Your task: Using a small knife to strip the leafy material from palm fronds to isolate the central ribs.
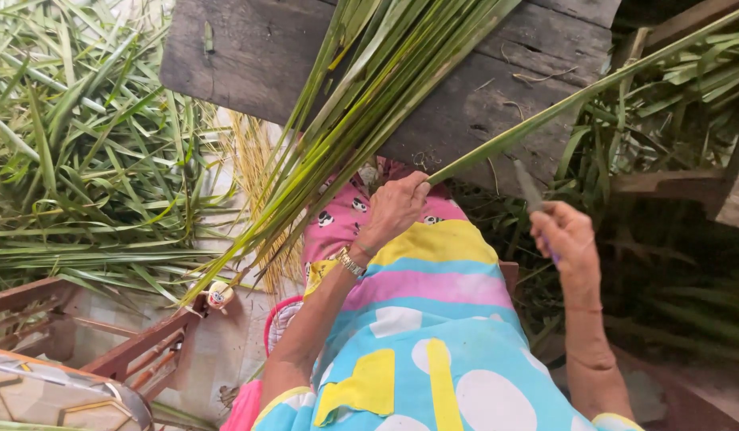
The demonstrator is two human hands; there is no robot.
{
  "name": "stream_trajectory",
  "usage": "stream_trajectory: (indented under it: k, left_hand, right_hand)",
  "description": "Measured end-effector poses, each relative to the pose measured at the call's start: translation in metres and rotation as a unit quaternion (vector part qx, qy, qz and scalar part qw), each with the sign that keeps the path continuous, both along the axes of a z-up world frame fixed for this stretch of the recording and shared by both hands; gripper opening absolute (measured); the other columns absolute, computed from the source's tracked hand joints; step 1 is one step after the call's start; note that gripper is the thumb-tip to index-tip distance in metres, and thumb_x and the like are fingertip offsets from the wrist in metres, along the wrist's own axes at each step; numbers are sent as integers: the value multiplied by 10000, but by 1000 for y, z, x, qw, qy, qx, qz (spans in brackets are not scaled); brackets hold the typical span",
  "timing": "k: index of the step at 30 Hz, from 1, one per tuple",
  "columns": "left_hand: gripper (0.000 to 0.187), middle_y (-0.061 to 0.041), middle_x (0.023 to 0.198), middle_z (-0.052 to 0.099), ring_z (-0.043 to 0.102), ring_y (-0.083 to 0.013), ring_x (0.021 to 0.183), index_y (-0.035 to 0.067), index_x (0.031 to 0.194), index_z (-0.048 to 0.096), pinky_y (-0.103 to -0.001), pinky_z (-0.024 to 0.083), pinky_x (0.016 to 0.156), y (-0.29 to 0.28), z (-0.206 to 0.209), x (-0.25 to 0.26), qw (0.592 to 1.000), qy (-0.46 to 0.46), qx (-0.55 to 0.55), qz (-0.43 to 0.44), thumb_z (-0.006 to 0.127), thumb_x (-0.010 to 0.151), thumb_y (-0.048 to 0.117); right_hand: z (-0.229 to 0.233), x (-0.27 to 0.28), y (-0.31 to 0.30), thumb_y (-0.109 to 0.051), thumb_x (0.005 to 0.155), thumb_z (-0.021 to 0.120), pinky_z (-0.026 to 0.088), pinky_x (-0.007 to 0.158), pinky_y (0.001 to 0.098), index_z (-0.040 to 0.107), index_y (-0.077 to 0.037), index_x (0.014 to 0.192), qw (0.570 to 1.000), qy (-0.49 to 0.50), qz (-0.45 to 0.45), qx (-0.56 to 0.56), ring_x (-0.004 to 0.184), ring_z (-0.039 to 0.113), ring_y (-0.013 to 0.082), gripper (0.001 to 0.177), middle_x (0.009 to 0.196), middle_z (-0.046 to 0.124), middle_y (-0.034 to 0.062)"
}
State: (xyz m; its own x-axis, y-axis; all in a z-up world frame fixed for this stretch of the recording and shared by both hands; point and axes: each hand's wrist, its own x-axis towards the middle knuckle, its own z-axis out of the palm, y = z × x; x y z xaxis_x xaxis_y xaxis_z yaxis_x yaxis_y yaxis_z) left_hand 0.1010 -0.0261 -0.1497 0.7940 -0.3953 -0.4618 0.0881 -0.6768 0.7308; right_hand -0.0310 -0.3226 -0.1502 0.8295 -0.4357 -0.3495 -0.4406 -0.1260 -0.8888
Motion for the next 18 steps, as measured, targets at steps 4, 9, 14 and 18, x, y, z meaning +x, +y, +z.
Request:
stream_trajectory:
  k: [4, 9, 14, 18]
  left_hand:
    - [252, -105, 921, 753, 734, -405, 959, 323, 1087, 674, -526, 567, 891, -13, -19, 2, 998, 0, 48, -26, 485, 984, 455]
    - [269, -136, 955, 742, 720, -419, 1007, 251, 1071, 658, -548, 571, 866, -27, -45, 0, 999, 49, -18, -4, 473, 981, 425]
    - [313, -82, 848, 744, 732, -386, 956, 259, 1016, 676, -540, 569, 862, -38, -67, -8, 996, 52, -65, 36, 438, 998, 461]
    - [289, -111, 815, 735, 734, -401, 911, 244, 980, 688, -546, 575, 827, -37, -53, -13, 997, 22, -62, 45, 470, 997, 432]
  right_hand:
    - [21, -6, 39, -66, 967, 655, 428, 337, 233, 704, 40, 1116, 999, 20, 44, 15, 464, 529, 124, 189, 648, 590, 143]
    - [59, 14, 73, -153, 993, 676, 463, 434, 268, 734, 45, 1125, 988, 29, 145, -37, 546, 530, 106, 245, 680, 629, 132]
    - [41, 16, 74, -155, 987, 690, 521, 553, 361, 739, 46, 1127, 977, 78, 170, -104, 630, 562, 167, 250, 696, 658, 169]
    - [43, 16, 79, -185, 992, 678, 537, 611, 368, 743, 17, 1114, 976, 94, 165, -105, 655, 559, 158, 245, 712, 664, 146]
